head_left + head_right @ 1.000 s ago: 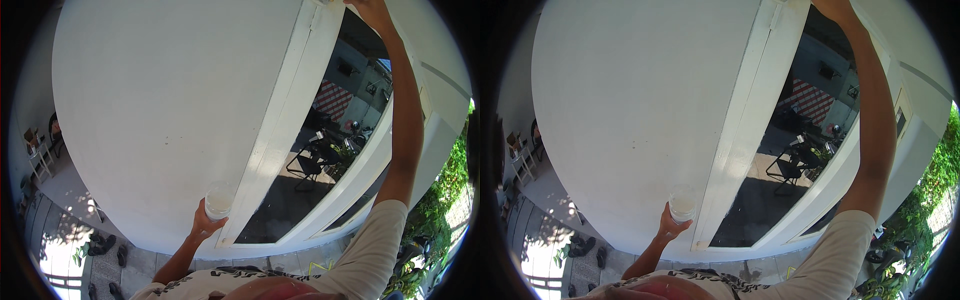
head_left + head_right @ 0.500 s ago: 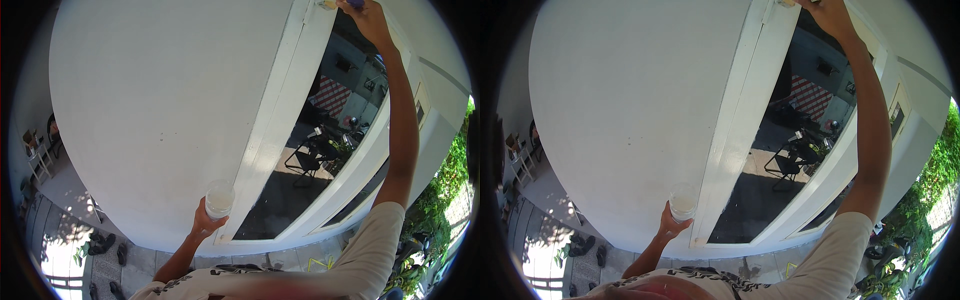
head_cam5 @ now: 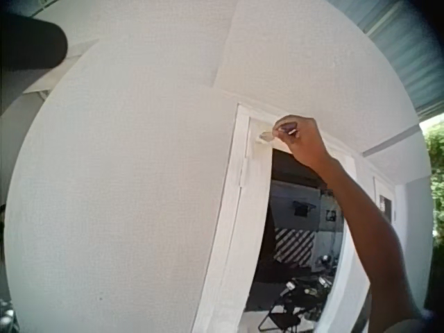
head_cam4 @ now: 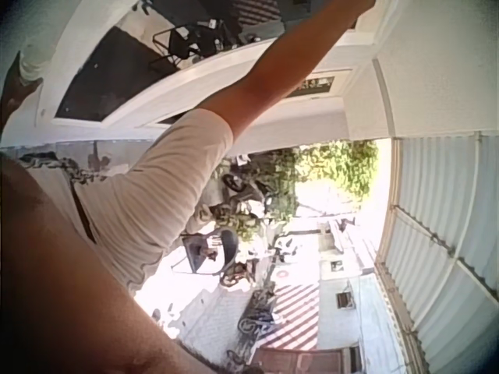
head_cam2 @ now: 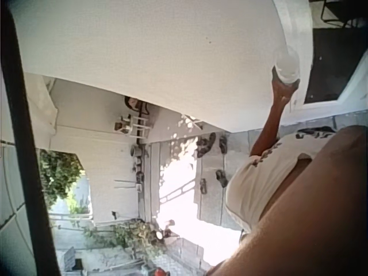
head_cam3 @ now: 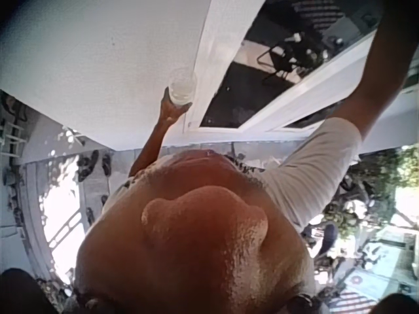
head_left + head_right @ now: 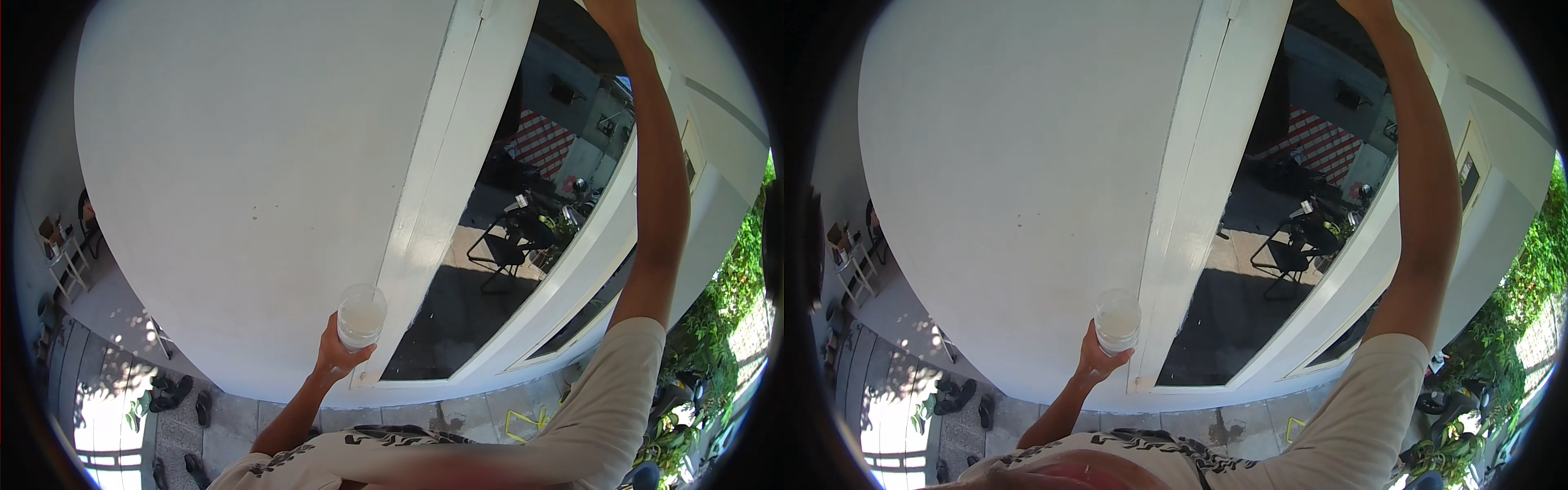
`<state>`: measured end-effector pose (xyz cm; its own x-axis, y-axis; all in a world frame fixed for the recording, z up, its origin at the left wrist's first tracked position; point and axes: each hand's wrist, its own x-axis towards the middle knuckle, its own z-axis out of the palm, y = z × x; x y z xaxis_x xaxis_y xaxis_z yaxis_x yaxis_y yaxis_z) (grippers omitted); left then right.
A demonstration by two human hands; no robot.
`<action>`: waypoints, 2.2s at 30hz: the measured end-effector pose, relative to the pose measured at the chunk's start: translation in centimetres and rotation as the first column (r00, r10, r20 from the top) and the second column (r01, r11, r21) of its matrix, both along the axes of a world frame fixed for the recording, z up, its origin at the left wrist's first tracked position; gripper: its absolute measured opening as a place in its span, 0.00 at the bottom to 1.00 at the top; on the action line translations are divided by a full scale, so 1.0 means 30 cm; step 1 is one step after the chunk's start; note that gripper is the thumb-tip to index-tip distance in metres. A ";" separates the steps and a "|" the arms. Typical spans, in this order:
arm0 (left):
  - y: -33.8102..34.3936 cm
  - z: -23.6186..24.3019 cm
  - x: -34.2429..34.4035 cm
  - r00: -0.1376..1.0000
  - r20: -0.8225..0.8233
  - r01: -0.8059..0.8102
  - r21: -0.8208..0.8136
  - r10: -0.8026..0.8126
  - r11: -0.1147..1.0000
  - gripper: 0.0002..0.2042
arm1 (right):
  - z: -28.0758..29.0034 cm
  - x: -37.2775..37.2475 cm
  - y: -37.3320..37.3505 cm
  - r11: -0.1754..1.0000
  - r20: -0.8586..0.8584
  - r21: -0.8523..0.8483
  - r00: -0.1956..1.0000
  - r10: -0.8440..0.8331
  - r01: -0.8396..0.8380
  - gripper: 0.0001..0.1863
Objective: The person paints a white door frame with white paint using a paint brush.
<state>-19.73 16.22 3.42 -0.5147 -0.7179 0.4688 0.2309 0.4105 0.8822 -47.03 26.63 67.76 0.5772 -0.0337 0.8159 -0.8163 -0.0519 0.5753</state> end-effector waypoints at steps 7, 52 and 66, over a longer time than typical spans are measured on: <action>0.017 -0.003 0.017 1.000 0.018 -0.024 -0.009 0.024 1.000 0.42 | -0.488 0.017 -0.025 0.893 -0.066 0.430 0.991 -0.118 0.135 0.07; 0.106 0.019 0.037 0.998 0.060 -0.034 0.007 0.034 0.999 0.42 | -0.558 0.098 -0.101 0.882 0.010 0.471 1.000 -0.009 0.004 0.09; 0.115 0.012 0.030 0.997 0.072 -0.027 -0.034 0.030 0.999 0.41 | -0.545 0.096 -0.147 0.968 -0.262 0.242 0.965 0.007 0.058 0.08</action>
<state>-18.84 19.68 3.78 -0.5276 -0.7173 0.4551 0.1550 0.4454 0.8818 -44.16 22.21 51.41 0.7634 -0.2317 0.6030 -0.6440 -0.1996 0.7385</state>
